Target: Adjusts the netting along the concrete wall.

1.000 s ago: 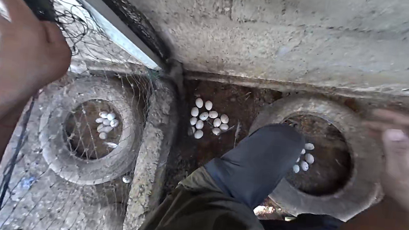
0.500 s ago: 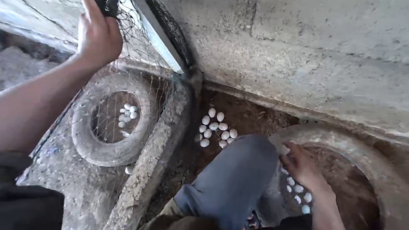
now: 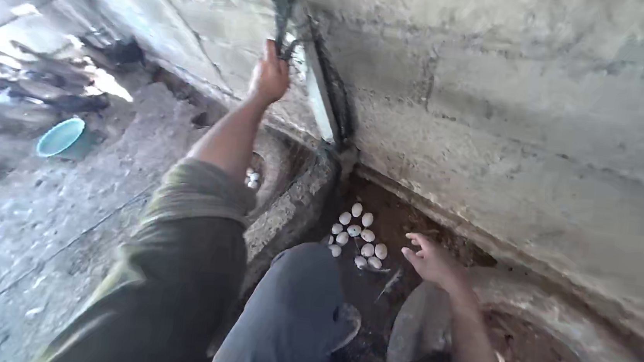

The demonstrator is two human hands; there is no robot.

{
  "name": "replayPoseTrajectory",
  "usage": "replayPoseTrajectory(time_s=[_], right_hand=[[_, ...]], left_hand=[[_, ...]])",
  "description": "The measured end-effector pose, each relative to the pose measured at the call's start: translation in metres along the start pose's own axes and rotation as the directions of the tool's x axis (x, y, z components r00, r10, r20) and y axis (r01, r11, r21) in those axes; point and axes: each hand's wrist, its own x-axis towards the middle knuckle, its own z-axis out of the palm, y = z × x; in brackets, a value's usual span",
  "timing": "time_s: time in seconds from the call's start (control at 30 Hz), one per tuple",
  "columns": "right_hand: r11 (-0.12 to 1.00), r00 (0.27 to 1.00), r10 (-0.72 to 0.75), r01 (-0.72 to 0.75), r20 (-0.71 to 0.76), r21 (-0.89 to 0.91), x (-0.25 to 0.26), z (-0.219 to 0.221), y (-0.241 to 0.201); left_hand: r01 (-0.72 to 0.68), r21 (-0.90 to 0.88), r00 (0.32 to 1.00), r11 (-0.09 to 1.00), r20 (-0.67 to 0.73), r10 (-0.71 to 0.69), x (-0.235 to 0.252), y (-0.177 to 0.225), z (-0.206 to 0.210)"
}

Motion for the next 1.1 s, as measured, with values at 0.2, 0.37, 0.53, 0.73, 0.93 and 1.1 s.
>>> replayPoseTrajectory(time_s=[0.2,0.37,0.53,0.73,0.93,1.1], right_hand=[[0.995,0.993,-0.1,0.1,0.061,-0.006,0.028,0.023,-0.013],[0.995,0.995,-0.101,0.101,-0.026,0.016,0.045,0.025,-0.018],[0.979,0.951,-0.169,0.193,-0.26,0.069,0.04,0.032,-0.016],[0.899,0.683,-0.348,0.437,-0.642,-0.023,0.018,0.014,-0.077],[0.837,0.635,-0.515,0.518,-0.575,-0.177,0.015,-0.069,-0.267],[0.851,0.63,-0.513,0.464,-0.583,-0.246,0.084,-0.096,-0.372]], left_hand=[[-0.03,-0.227,0.999,0.973,-0.039,0.022,0.004,-0.012,0.001],[-0.029,-0.356,0.999,0.934,-0.046,0.013,0.01,-0.018,-0.001],[-0.021,-0.338,1.0,0.941,-0.027,0.013,0.009,-0.019,-0.017],[-0.195,-0.207,0.978,0.959,0.027,0.205,0.015,-0.01,-0.084],[-0.282,-0.279,0.931,0.918,0.151,0.332,0.015,-0.01,-0.117],[-0.33,-0.337,0.892,0.882,0.195,0.408,0.024,-0.028,-0.111]])
